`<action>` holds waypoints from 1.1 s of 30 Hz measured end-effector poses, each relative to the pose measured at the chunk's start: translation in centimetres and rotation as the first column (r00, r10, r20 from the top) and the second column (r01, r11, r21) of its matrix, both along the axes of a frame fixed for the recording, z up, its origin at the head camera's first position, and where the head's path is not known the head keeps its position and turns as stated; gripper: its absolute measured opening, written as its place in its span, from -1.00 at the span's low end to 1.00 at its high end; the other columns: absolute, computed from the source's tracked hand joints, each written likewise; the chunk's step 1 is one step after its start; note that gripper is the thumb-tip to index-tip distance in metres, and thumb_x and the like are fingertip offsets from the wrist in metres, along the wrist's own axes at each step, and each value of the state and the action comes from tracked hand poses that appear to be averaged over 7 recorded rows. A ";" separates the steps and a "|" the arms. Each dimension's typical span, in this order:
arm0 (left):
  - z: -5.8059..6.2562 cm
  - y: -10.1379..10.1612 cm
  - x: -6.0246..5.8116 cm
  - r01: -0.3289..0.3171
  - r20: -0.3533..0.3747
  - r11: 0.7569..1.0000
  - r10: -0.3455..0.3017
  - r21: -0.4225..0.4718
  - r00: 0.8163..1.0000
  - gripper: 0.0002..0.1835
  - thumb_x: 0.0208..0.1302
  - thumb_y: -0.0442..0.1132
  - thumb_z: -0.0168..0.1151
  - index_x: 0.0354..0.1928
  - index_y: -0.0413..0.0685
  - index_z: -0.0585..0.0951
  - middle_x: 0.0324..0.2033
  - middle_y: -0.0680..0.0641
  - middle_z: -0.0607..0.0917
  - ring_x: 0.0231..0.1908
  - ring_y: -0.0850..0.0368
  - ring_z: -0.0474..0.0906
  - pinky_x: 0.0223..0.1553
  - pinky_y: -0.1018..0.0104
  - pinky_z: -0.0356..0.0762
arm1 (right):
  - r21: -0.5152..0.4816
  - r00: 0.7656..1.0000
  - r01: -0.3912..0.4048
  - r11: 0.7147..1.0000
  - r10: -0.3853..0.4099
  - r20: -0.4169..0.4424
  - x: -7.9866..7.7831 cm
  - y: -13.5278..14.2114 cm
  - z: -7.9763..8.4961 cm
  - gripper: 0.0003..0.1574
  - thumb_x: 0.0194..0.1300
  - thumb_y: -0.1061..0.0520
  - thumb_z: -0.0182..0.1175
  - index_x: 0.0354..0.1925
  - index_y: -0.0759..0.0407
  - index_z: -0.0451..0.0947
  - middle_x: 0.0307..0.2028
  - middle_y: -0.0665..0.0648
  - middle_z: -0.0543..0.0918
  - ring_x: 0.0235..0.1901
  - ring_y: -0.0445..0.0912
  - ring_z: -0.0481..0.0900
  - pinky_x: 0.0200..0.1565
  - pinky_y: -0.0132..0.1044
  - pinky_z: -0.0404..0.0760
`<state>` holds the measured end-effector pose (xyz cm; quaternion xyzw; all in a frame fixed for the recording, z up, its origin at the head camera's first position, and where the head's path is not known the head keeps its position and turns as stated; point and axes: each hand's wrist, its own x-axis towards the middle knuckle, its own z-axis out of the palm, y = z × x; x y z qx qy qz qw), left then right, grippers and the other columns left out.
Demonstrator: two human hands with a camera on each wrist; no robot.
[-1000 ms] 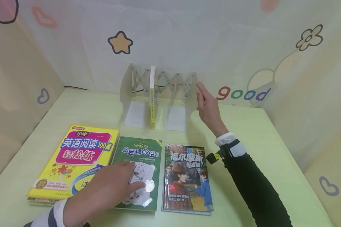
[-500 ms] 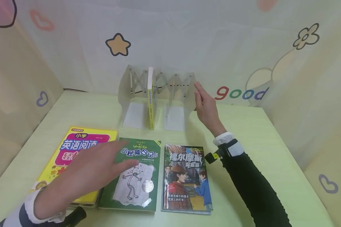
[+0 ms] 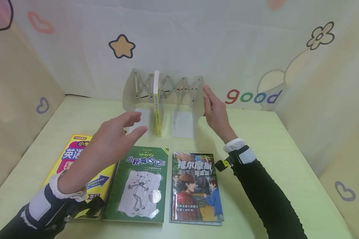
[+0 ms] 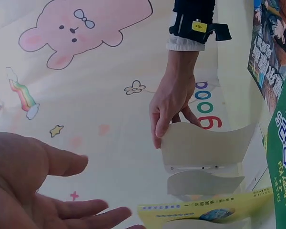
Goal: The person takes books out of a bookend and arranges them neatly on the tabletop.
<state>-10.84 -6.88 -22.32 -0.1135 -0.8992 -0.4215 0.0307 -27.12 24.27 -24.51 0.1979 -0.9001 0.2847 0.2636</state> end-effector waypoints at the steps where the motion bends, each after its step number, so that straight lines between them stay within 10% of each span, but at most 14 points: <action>1: 0.0 0.2 -0.2 -0.008 -0.005 1.000 0.008 0.022 1.000 -0.28 0.36 0.18 0.01 0.46 0.01 0.24 0.32 -0.06 0.39 0.23 -0.19 0.37 0.09 -0.09 0.41 | -0.001 1.000 0.000 1.000 0.000 0.001 0.0 0.0 0.0 -0.33 0.50 -0.15 -0.19 0.46 0.02 0.20 0.40 -0.09 0.19 -0.71 0.00 0.27 -0.53 -0.33 0.30; 18: 1.6 2.9 -5.9 -0.074 -0.059 0.987 0.083 0.142 0.995 -0.23 0.36 0.07 0.06 0.46 -0.19 0.14 0.35 -0.17 0.32 0.27 -0.10 0.32 0.06 -0.02 0.46 | -0.013 1.000 -0.017 1.000 0.017 0.000 0.5 0.3 0.1 -0.34 0.51 -0.14 -0.21 0.46 0.03 0.20 0.40 -0.06 0.19 -0.71 -0.03 0.32 -0.49 -0.32 0.33; 26: 1.9 3.8 -8.7 -0.108 -0.060 0.979 0.120 0.175 0.991 -0.16 0.32 0.15 0.08 0.43 -0.26 0.11 0.28 -0.27 0.34 -0.10 -0.07 0.50 -0.21 0.14 0.54 | -0.019 1.000 -0.010 1.000 0.009 -0.020 0.4 0.4 0.1 -0.37 0.52 -0.10 -0.19 0.44 0.04 0.24 0.39 -0.07 0.21 -0.71 0.01 0.20 -0.51 -0.31 0.28; 33: 1.5 4.4 -10.1 -0.138 -0.060 0.976 0.150 0.169 0.987 -0.09 0.32 0.17 0.06 0.48 -0.27 0.02 0.32 -0.28 0.29 0.11 -0.08 0.42 0.00 0.05 0.51 | -0.026 1.000 -0.004 1.000 0.004 -0.017 0.4 0.2 0.1 -0.38 0.52 -0.09 -0.17 0.44 0.02 0.24 0.39 -0.08 0.22 -0.70 0.01 0.19 -0.54 -0.30 0.26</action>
